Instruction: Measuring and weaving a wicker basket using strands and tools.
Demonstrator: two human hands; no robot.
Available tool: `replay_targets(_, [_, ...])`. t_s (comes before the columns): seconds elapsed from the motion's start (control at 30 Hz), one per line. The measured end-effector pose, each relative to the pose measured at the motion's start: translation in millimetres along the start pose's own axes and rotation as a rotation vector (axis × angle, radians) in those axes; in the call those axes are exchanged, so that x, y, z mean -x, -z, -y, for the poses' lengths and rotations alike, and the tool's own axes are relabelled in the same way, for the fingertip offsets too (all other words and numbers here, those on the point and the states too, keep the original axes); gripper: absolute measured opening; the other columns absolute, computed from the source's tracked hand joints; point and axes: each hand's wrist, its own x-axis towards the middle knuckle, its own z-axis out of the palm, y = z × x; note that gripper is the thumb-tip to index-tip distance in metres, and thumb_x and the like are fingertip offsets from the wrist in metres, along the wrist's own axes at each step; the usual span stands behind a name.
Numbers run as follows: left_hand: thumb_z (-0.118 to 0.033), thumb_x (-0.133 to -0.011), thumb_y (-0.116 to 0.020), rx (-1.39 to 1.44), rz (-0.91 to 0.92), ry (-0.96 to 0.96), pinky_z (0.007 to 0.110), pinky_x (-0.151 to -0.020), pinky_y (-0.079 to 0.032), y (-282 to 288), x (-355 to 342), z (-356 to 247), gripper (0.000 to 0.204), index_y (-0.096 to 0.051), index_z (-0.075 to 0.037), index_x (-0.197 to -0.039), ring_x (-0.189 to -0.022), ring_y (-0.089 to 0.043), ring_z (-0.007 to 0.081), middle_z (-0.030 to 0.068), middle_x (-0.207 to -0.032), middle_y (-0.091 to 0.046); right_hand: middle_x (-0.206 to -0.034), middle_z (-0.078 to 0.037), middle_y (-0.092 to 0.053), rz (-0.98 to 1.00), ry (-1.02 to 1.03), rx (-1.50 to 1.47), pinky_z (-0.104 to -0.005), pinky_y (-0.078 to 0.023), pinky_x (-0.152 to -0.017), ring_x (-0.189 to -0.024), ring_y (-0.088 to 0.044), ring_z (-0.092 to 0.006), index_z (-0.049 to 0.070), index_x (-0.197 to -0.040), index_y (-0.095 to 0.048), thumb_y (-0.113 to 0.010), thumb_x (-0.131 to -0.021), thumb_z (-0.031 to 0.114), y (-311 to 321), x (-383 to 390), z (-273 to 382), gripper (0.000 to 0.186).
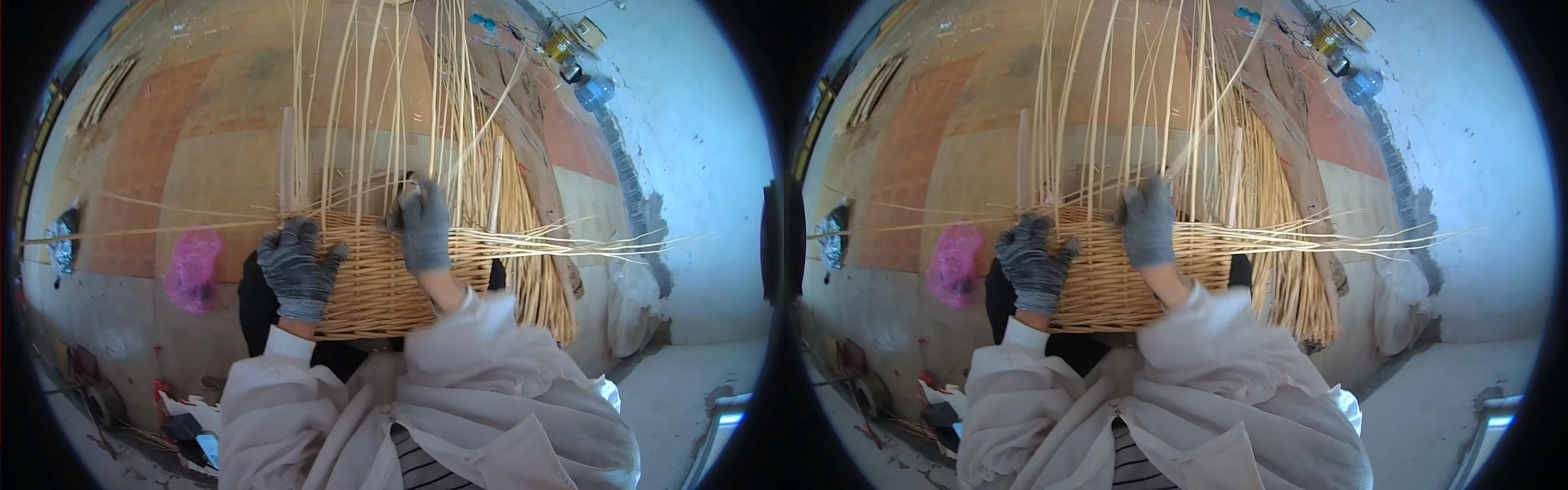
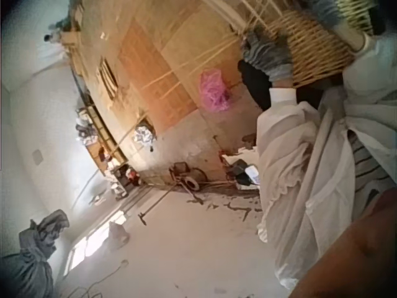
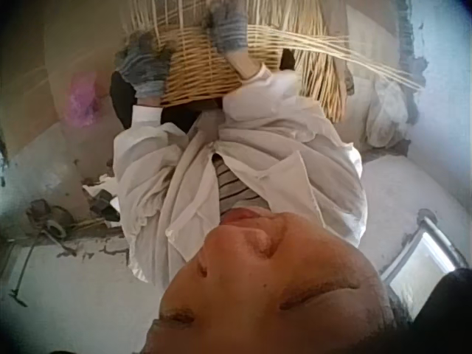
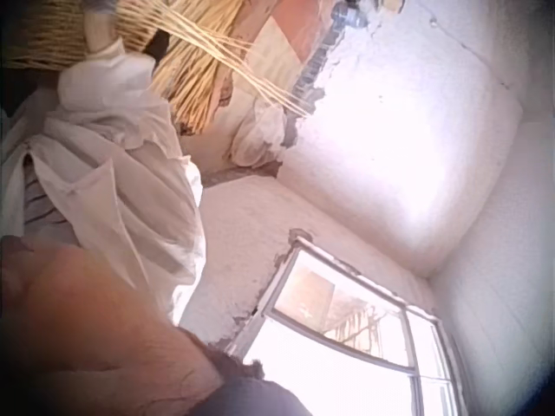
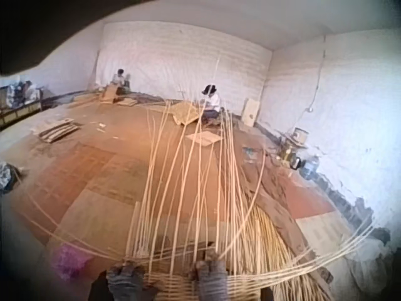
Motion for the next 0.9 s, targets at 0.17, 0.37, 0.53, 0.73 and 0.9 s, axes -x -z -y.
replay_targets(0.17, [-0.041, -0.065, -0.069, 0.061, -0.233, -0.357, 0.043, -0.087, -0.036, -8, 2, -16, 0.05, -0.06, -0.013, -0.106, -0.099, -0.048, 0.0318, 0.0105, -0.107, -0.051, -0.083, -0.007, -0.054, 0.084, -0.068, 0.193, -0.0322, -0.053, -0.066, -0.076, -0.057, -0.0176, 0.003, -0.102, -0.05, -0.054, -0.085, 0.009, 46, 10, 1, 0.018])
replay_targets(0.37, [-0.058, -0.064, -0.061, -0.034, 0.407, -0.061, 0.048, -0.099, -0.02, -18, -24, -96, 0.064, -0.057, -0.018, -0.114, -0.105, -0.046, 0.0304, 0.0144, -0.107, -0.054, -0.089, -0.012, -0.057, 0.027, 0.795, 1.623, -0.0273, -0.048, -0.073, -0.081, -0.059, -0.0169, -0.001, -0.112, -0.048, -0.048, -0.083, 0.004, 43, -100, -4, 0.03])
replay_targets(0.53, [-0.054, -0.064, -0.064, -0.126, 0.03, 0.011, 0.048, -0.101, -0.018, -11, -2, -68, 0.057, -0.061, -0.018, -0.109, -0.107, -0.045, 0.0302, 0.016, -0.106, -0.055, -0.077, -0.008, -0.056, -0.043, 0.146, -0.008, -0.0275, -0.051, -0.059, -0.07, -0.057, -0.0167, 0.003, -0.112, -0.045, -0.051, -0.086, 0.008, 81, 8, 32, 0.027])
replay_targets(0.73, [-0.057, -0.066, -0.061, 0.11, 0.517, -0.246, 0.053, -0.099, -0.021, -35, -32, -149, 0.074, -0.044, -0.019, -0.127, -0.105, -0.048, 0.0302, 0.0153, -0.107, -0.055, -0.099, -0.013, -0.055, -0.012, 0.429, 1.017, -0.0284, -0.048, -0.073, -0.084, -0.058, -0.0253, -0.003, -0.099, -0.053, -0.058, -0.078, 0.003, 119, -22, 62, 0.022])
replay_targets(0.9, [-0.063, -0.065, -0.059, -0.004, 0.743, -0.17, 0.055, -0.098, -0.02, -40, -33, -163, 0.079, -0.039, -0.022, -0.13, -0.104, -0.049, 0.0292, 0.0173, -0.108, -0.055, -0.088, -0.011, -0.058, -0.044, 0.709, 1.198, -0.0281, -0.047, -0.071, -0.079, -0.057, -0.018, 0.006, -0.127, -0.041, -0.056, -0.079, 0.001, 113, -79, 47, 0.051])
